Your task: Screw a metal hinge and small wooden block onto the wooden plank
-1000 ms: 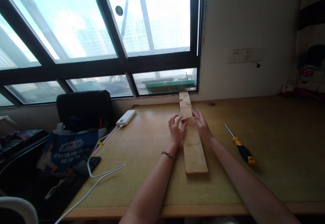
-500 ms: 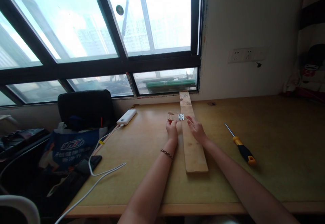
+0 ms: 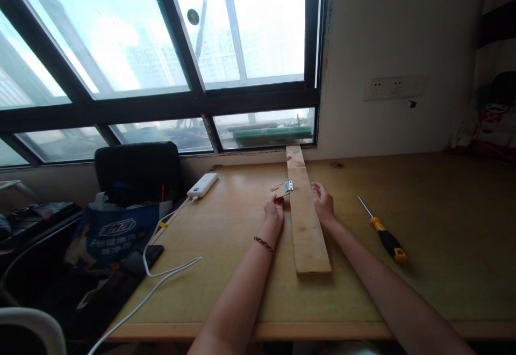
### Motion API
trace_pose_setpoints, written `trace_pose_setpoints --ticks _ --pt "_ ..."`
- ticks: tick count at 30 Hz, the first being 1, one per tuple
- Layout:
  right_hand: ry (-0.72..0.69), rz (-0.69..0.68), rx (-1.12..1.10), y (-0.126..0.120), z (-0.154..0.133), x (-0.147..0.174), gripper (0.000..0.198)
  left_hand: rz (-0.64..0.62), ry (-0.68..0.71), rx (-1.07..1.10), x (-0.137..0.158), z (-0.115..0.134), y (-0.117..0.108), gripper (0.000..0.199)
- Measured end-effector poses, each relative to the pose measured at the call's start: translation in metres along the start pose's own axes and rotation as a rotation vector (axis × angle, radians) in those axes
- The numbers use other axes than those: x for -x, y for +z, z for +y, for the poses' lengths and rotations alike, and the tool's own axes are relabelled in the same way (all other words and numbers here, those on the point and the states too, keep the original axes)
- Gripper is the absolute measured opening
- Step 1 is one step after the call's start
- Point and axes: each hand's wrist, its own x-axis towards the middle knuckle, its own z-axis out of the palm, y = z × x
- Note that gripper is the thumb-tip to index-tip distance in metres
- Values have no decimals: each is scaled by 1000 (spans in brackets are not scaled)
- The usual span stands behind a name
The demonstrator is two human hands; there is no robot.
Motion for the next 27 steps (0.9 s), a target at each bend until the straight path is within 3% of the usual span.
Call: trace_pose_setpoints --ticks 4,8,12,16,20,25,27 --pt "46 10 -35 1 4 -1 41 6 69 -49 -3 1 0 6" --pt "111 26 -60 1 7 -2 41 154 355 -379 -8 4 -8 19" --pt "194 69 -58 2 10 -5 38 300 544 -560 1 13 -10 39" --pt "310 50 -65 0 8 -3 24 242 753 -762 28 15 4 33" --pt "368 -27 -89 -7 2 11 24 142 571 -635 57 7 14 25" --pt "527 -119 -183 -17 -9 36 26 32 113 -444 77 -2 10 5" --pt "548 -131 -206 -20 -12 43 26 -35 -36 -351 78 -2 7 7"
